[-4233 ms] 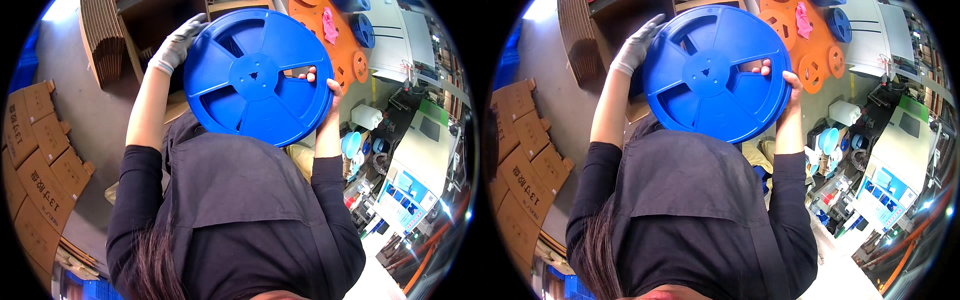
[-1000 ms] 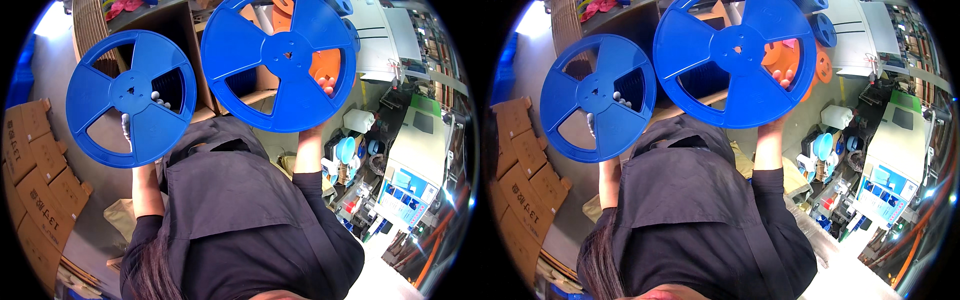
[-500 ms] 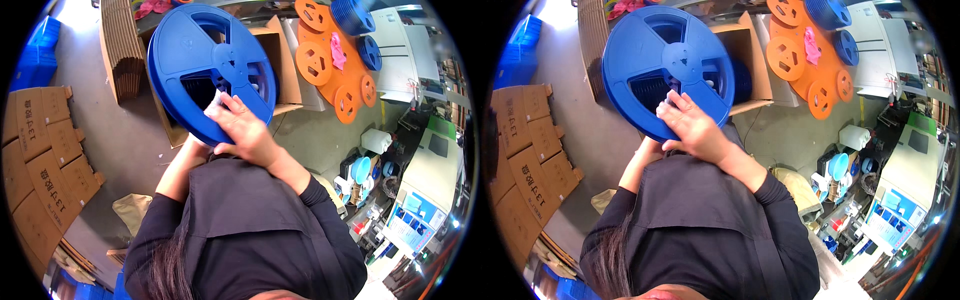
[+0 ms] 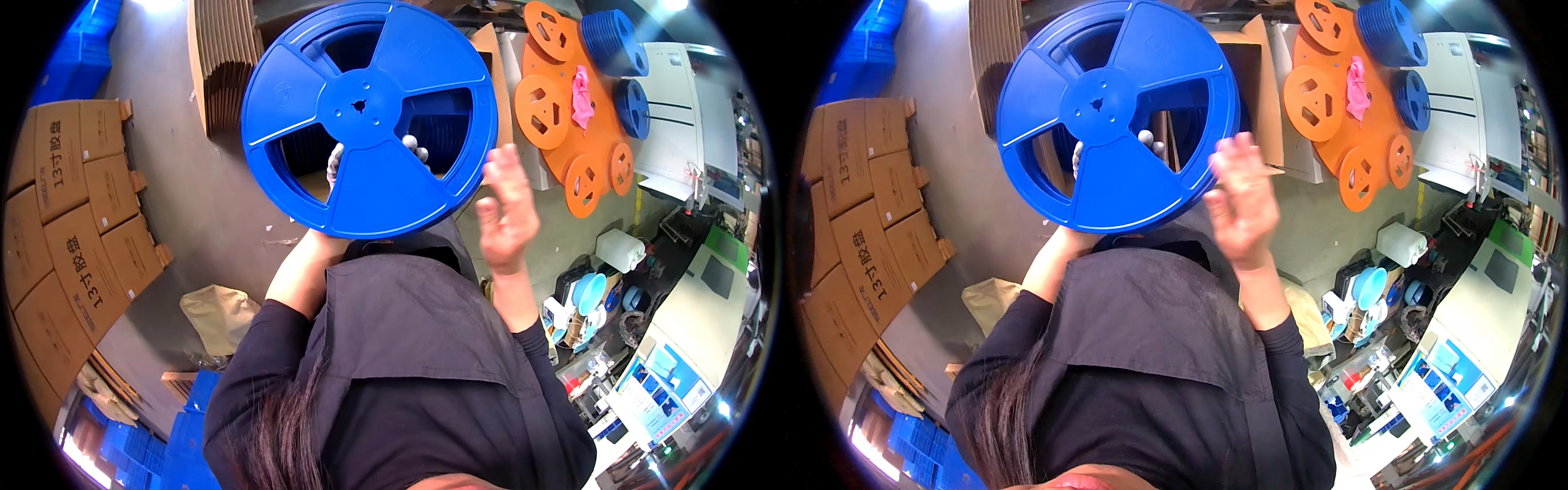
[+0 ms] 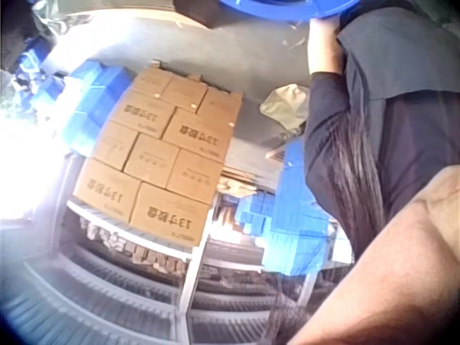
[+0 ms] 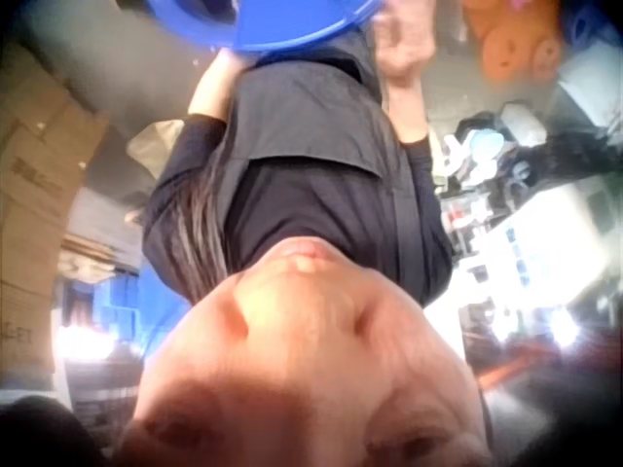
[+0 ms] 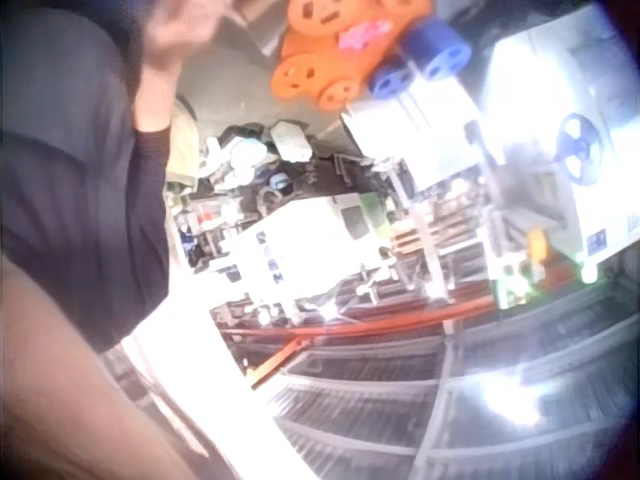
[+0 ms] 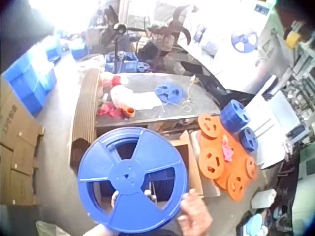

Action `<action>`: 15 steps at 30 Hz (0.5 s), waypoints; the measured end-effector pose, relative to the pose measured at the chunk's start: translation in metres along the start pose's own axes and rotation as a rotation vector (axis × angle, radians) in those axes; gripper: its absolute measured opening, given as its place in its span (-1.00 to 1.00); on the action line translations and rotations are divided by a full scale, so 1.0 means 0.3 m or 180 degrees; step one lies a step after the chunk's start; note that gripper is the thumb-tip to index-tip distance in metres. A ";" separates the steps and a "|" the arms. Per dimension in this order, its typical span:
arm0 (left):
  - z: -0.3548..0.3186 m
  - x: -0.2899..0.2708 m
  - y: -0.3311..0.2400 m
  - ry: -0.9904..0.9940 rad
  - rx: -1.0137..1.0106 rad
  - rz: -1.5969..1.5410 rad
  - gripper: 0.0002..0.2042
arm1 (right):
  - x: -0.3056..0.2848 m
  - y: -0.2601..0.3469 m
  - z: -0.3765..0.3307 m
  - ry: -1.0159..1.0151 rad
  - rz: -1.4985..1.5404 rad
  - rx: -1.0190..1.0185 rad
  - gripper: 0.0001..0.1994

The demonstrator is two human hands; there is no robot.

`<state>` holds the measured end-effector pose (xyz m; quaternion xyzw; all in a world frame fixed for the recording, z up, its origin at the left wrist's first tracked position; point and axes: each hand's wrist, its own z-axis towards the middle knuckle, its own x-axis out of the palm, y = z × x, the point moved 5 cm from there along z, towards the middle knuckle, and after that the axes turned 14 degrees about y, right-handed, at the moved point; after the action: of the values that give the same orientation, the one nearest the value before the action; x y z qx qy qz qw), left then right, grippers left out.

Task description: The person stacks blue plastic spools into a cardboard box. They pick up spools from a pile, separate them, and place them into the box one by one or in small groups. The person wears white gloves and works in a cluttered storage area.

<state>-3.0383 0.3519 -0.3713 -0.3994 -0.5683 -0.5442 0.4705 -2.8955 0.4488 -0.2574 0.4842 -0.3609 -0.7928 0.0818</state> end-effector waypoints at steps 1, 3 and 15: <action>0.002 0.007 0.000 -0.0021 -0.0002 0.0019 -0.28 | -0.024 -0.047 -0.027 -0.0265 0.0287 0.0284 -0.69; 0.006 0.019 0.001 -0.0059 -0.0013 0.0050 -0.28 | -0.057 -0.116 -0.063 -0.0774 0.0952 0.0849 -0.69; 0.024 -0.095 -0.029 0.0094 0.0055 -0.0035 -0.27 | 0.036 -0.317 -0.159 -0.1372 0.3148 0.2251 -0.72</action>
<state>-3.0408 0.3600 -0.4007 -0.3841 -0.5682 -0.5477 0.4792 -2.8407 0.4893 -0.3398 0.0883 -0.7893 -0.5743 0.1987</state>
